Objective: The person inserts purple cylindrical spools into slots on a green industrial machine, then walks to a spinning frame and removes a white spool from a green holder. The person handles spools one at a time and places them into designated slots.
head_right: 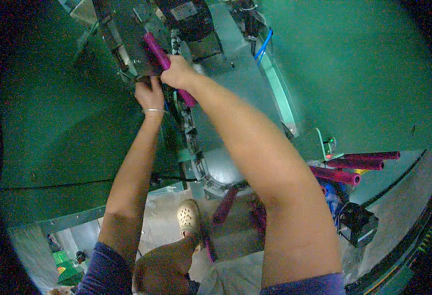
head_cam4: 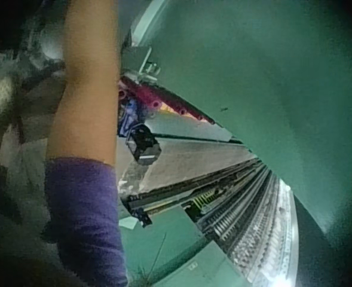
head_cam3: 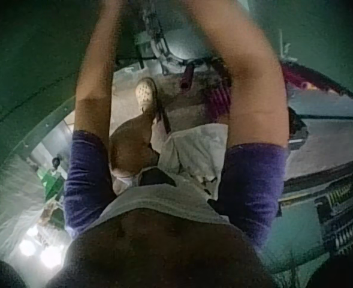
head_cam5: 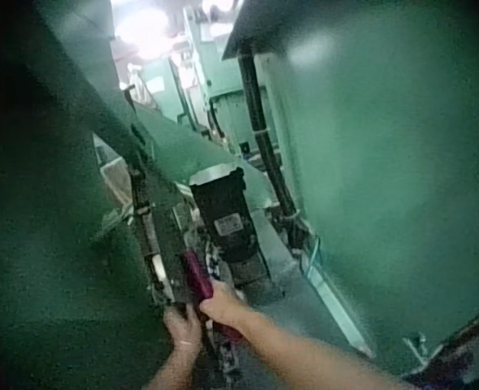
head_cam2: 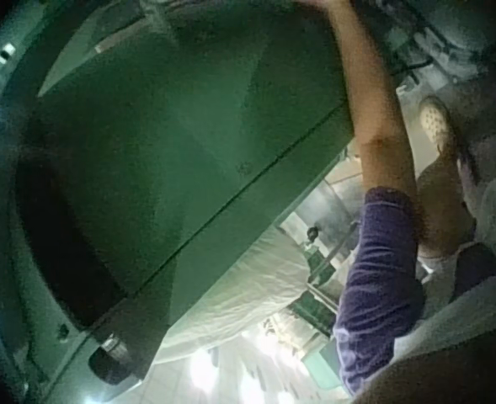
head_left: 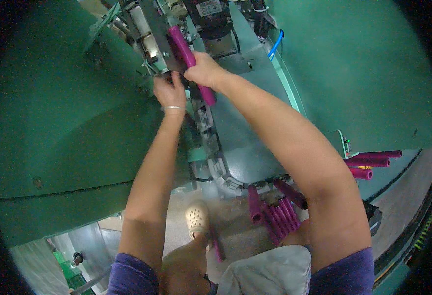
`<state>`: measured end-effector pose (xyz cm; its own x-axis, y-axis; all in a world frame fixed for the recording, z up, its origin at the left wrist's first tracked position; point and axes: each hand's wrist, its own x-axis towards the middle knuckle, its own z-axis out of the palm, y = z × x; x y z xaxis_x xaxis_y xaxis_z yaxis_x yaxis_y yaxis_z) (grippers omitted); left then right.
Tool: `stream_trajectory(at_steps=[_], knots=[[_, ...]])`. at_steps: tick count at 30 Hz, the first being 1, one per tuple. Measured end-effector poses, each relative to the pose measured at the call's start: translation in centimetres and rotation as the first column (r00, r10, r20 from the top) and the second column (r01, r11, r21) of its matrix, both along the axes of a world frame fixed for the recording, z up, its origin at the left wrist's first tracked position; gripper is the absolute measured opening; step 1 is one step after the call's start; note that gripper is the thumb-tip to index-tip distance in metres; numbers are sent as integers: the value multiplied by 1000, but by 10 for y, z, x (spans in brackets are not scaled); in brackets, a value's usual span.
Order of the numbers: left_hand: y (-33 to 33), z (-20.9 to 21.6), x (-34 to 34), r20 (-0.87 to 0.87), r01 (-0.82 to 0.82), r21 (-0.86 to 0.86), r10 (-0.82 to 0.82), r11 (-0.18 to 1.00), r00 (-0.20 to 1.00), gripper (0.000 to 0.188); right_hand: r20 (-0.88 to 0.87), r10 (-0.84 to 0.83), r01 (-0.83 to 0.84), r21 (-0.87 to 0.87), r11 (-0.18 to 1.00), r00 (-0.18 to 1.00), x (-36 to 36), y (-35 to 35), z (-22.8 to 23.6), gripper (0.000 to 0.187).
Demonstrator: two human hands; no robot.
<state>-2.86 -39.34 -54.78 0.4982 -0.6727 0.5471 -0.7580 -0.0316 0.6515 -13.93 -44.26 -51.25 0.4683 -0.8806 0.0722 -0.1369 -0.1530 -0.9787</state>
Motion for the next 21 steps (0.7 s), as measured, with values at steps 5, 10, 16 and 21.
stream_trajectory(at_steps=[5,10,16,21], knots=[[-8,19,9,-24,155,-167,-161,974,987,18,-64,-21,25,54,998,998,2,-5,9,21],[-3,18,3,-233,227,-54,-233,972,944,25,-75,72,-63,112,992,995,2,-9,6,23],[-2,-1,-6,-369,209,-11,-198,978,908,28,-40,161,-142,297,944,986,0,-10,-5,40],[1,-9,-11,-259,88,110,-57,990,964,46,-4,209,-202,245,948,978,-3,1,-8,43]])
